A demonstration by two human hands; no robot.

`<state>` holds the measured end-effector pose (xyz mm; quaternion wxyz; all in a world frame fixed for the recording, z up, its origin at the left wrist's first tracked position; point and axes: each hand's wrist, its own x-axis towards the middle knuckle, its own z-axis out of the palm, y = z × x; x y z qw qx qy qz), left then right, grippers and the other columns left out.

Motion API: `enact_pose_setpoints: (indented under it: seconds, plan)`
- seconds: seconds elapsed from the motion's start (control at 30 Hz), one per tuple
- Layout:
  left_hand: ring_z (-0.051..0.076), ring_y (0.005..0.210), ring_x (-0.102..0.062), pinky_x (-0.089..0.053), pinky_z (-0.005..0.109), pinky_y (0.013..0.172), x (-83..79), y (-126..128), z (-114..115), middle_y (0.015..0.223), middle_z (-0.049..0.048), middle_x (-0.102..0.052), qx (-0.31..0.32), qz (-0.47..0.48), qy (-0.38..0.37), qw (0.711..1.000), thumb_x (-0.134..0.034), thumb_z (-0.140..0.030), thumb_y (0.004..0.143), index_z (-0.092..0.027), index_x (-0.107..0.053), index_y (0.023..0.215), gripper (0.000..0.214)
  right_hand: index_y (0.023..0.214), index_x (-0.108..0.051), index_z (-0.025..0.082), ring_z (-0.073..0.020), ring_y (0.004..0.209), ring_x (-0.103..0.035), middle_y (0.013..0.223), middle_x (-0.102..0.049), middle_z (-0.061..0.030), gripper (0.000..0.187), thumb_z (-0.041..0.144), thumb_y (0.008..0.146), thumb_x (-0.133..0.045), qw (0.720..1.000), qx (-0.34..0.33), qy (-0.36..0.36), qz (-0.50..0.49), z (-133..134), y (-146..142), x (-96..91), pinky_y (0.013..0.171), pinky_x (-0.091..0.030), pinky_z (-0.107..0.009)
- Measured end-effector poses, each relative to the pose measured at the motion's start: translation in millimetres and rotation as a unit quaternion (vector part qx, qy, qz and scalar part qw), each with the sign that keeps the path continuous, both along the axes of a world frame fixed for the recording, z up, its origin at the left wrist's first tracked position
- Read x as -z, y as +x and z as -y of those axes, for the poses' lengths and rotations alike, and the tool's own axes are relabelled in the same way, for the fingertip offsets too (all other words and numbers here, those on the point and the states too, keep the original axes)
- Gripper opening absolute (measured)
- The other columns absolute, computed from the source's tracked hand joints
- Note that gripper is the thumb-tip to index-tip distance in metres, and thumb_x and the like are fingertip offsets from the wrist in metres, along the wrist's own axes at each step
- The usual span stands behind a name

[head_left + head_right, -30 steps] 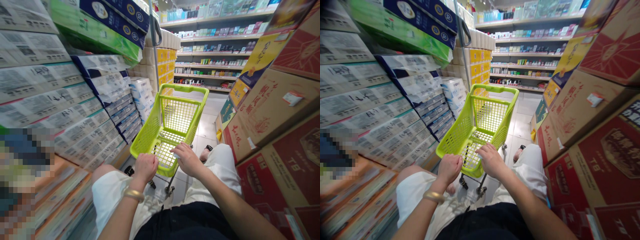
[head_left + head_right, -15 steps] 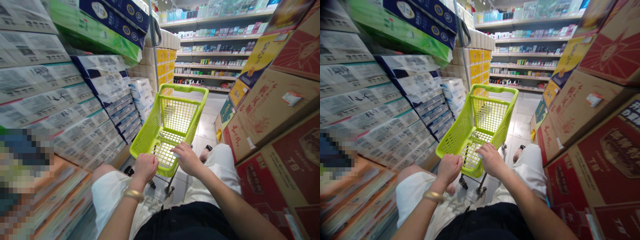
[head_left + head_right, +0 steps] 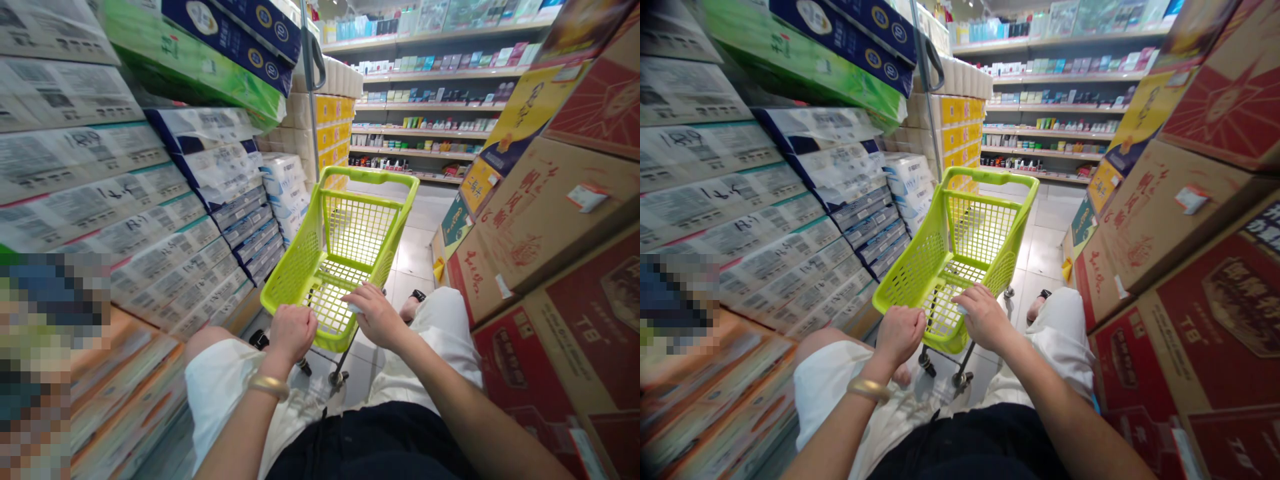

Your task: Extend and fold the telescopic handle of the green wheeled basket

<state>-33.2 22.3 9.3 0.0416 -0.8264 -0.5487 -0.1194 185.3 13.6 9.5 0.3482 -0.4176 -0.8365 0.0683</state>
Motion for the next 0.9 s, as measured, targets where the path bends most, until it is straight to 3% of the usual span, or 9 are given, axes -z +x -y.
enact_pose_setpoints:
  seconds: [0.07, 0.23, 0.33, 0.53, 0.77, 0.9]
  plan:
    - [0.02, 0.067, -0.059, -0.03, 0.036, 0.068, -0.3, 0, 0, 0.065, 0.007, -0.067, 0.0, -0.001, 0.003, 1.0, -0.033, -0.026, 0.093, -0.019, -0.064, 0.066, 0.042, 0.111, -0.064, 0.02, -0.0226, 0.099, -0.052, 0.097, -0.06, -0.0072, 0.055, -0.003, 0.065, -0.045, 1.0, 0.002, -0.006, 0.001, 7, -7, 1.1, 0.107, -0.037, -0.05]
    - [0.02, 0.068, -0.059, -0.031, 0.035, 0.069, -0.5, -3, 0, 0.064, 0.0073, -0.067, 0.004, 0.001, 0.015, 1.0, -0.033, -0.025, 0.092, -0.018, -0.065, 0.067, 0.041, 0.113, -0.062, 0.021, -0.0224, 0.098, -0.052, 0.098, -0.06, -0.0064, 0.051, 0.0, 0.069, -0.049, 0.997, -0.068, -0.027, 0.021, 37, -29, 6.3, 0.106, -0.038, -0.047]
    - [0.02, 0.067, -0.059, -0.031, 0.035, 0.068, 0.4, -4, -1, 0.063, 0.0072, -0.066, 0.003, -0.004, 0.014, 1.0, -0.033, -0.026, 0.093, -0.019, -0.065, 0.067, 0.042, 0.113, -0.062, 0.022, -0.0222, 0.099, -0.053, 0.098, -0.06, -0.0062, 0.051, 0.0, 0.069, -0.049, 0.997, -0.074, -0.016, 0.017, 30, -22, 6.4, 0.106, -0.038, -0.047]
    - [0.02, 0.068, -0.059, -0.031, 0.036, 0.068, 1.1, -2, 0, 0.065, 0.0071, -0.067, 0.0, -0.001, 0.015, 1.0, -0.033, -0.026, 0.093, -0.019, -0.064, 0.065, 0.042, 0.113, -0.063, 0.02, -0.0225, 0.099, -0.053, 0.099, -0.061, -0.0079, 0.054, -0.002, 0.067, -0.045, 1.0, 0.007, 0.018, 0.001, 0, -1, 2.3, 0.106, -0.038, -0.05]
    - [0.02, 0.068, -0.059, -0.031, 0.036, 0.069, 1.5, -4, -2, 0.065, 0.0072, -0.067, 0.003, 0.004, 0.013, 1.0, -0.034, -0.026, 0.093, -0.018, -0.064, 0.065, 0.042, 0.114, -0.062, 0.019, -0.0224, 0.097, -0.053, 0.097, -0.061, -0.0074, 0.054, 0.001, 0.066, -0.046, 0.999, -0.045, 0.007, 0.011, 36, -31, 8.7, 0.107, -0.038, -0.048]
    - [0.02, 0.068, -0.059, -0.031, 0.036, 0.069, 1.8, -5, -3, 0.065, 0.0075, -0.067, 0.005, 0.007, 0.015, 1.0, -0.034, -0.026, 0.093, -0.018, -0.064, 0.065, 0.042, 0.114, -0.062, 0.019, -0.0219, 0.098, -0.054, 0.099, -0.062, -0.0072, 0.053, 0.0, 0.067, -0.045, 0.999, -0.043, 0.013, 0.01, 26, -21, 8.5, 0.107, -0.038, -0.048]
